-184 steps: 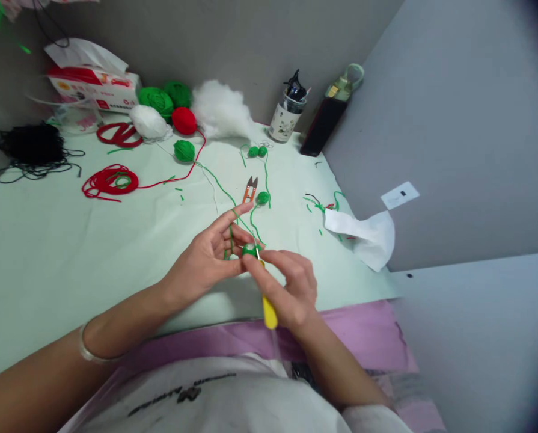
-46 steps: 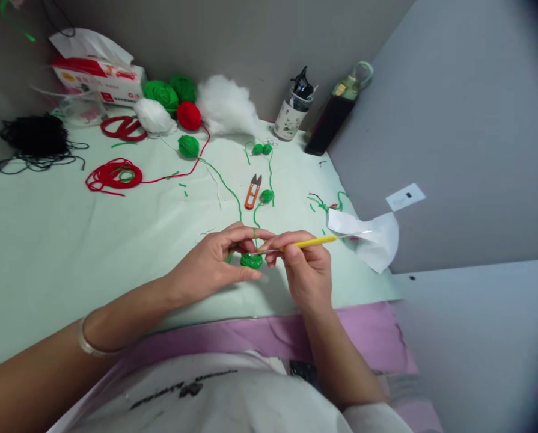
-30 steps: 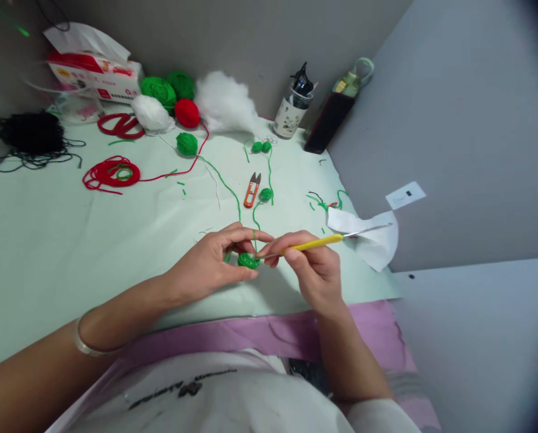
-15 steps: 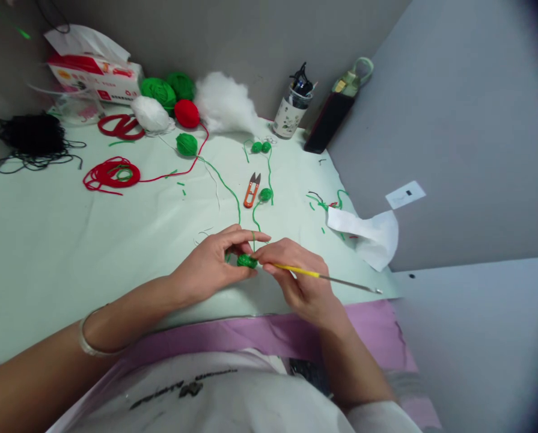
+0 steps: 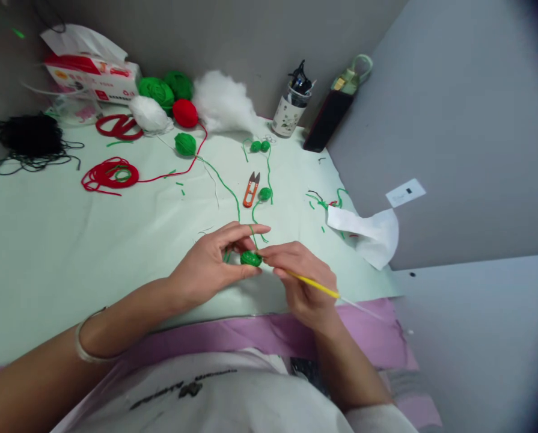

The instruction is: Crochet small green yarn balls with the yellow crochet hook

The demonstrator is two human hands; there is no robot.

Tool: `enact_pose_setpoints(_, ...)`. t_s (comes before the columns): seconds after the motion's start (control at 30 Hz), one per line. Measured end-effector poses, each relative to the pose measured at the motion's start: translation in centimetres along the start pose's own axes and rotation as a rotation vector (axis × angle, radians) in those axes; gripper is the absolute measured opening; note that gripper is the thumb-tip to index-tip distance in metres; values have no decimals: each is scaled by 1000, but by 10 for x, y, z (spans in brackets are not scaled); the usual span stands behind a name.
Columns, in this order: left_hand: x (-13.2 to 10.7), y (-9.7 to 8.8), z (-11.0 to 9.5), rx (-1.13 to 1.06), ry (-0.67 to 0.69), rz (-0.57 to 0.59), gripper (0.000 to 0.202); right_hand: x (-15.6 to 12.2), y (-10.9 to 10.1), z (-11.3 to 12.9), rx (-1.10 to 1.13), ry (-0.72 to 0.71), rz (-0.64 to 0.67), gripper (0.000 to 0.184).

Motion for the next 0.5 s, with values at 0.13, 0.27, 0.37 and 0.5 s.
enact_pose_setpoints(0.13, -1, -3, -4, -99, 23, -29, 56, -5, -8, -11, 161, 125, -156, 19)
enact_pose_setpoints(0.27, -2, -4, -5, -132, 57, -35, 56, -7, -7, -28, 359, 345, -238, 17)
enact_pose_setpoints(0.37, -3, -4, -6, -141, 74, -37, 53, -10, 0, -42, 566, 507, -241, 16)
enact_pose_setpoints(0.5, -2, -5, -7, -136, 93, -51, 52, -11, 4, -48, 631, 565, -206, 16)
Point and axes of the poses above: each hand's wrist, its own x-axis towards the middle knuckle, its own y-axis out of the palm, z = x × y, the point moved 8 cm from there along x, towards the middle knuckle, and after that the axes turned 7 degrees about -z, right-handed, at the moved point
